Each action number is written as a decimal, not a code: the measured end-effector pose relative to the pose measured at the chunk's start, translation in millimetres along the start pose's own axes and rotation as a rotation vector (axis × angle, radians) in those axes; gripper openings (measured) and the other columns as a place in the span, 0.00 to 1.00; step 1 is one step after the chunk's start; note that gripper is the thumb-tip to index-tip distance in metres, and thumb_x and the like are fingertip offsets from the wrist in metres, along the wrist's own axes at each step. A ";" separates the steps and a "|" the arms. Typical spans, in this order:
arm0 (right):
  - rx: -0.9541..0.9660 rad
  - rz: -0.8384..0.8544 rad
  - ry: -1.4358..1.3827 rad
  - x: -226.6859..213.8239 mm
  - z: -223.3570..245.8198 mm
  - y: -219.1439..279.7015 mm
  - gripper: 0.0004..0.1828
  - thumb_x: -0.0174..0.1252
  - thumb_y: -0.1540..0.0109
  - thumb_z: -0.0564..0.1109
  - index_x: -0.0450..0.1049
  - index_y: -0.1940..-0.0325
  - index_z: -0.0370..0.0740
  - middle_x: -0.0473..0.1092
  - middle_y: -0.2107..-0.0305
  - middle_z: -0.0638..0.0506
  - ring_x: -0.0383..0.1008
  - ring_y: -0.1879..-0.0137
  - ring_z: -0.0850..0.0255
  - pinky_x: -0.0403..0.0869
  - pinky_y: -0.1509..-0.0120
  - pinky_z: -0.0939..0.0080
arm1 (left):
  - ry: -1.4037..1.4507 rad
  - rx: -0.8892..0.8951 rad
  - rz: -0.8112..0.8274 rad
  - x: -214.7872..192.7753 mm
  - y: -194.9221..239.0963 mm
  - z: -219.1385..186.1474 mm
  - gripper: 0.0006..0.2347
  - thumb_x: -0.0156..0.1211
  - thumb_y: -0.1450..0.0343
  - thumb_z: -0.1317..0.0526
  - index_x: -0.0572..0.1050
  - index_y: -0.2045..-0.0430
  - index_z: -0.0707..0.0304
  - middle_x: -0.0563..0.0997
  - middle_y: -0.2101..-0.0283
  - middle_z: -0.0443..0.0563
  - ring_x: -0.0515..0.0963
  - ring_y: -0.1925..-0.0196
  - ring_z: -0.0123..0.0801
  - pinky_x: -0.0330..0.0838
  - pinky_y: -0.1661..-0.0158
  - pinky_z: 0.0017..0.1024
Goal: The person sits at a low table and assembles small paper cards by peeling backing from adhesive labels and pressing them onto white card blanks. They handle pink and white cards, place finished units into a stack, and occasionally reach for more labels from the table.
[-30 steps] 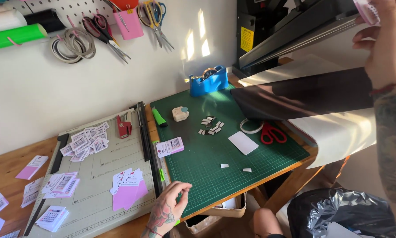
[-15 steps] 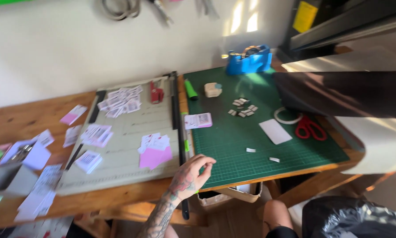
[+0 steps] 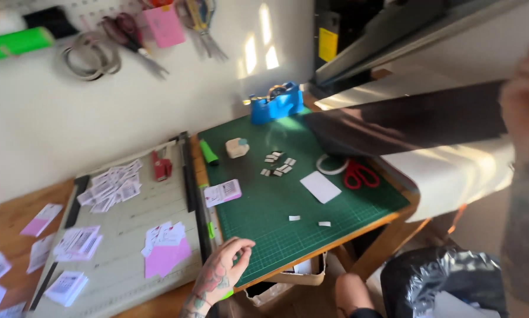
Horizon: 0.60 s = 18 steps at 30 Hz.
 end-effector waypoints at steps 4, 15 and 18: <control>0.147 0.036 0.076 6.1 -5.2 -33.2 0.10 0.55 0.20 0.38 0.82 0.39 0.39 0.78 0.40 0.58 0.73 0.58 0.74 0.77 0.56 0.85 | -0.068 -0.102 0.005 -0.7 3.9 3.6 0.07 0.54 0.27 0.62 0.79 0.59 0.53 0.80 0.65 0.37 0.80 0.68 0.22 0.75 0.66 0.25; -0.165 -0.336 1.443 62.6 -41.8 -74.5 0.09 0.58 0.21 0.58 0.71 0.45 0.56 0.76 0.56 0.60 0.72 0.69 0.74 0.70 0.69 0.78 | -0.050 -0.075 0.000 -4.0 5.3 -0.7 0.07 0.53 0.26 0.61 0.79 0.59 0.52 0.81 0.65 0.38 0.82 0.65 0.22 0.77 0.66 0.24; -0.176 -0.338 1.617 90.5 -51.4 -67.5 0.14 0.53 0.20 0.63 0.73 0.44 0.55 0.74 0.59 0.60 0.70 0.69 0.74 0.69 0.69 0.77 | -0.036 -0.080 0.008 -5.6 5.7 -3.3 0.08 0.53 0.26 0.61 0.79 0.59 0.53 0.81 0.64 0.38 0.82 0.65 0.23 0.77 0.64 0.25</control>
Point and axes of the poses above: each hand's wrist, its own y-axis away from the middle knuckle, its own x-axis out of the palm, z = x × y, the point moved 10 cm from there along -y, towards the middle knuckle
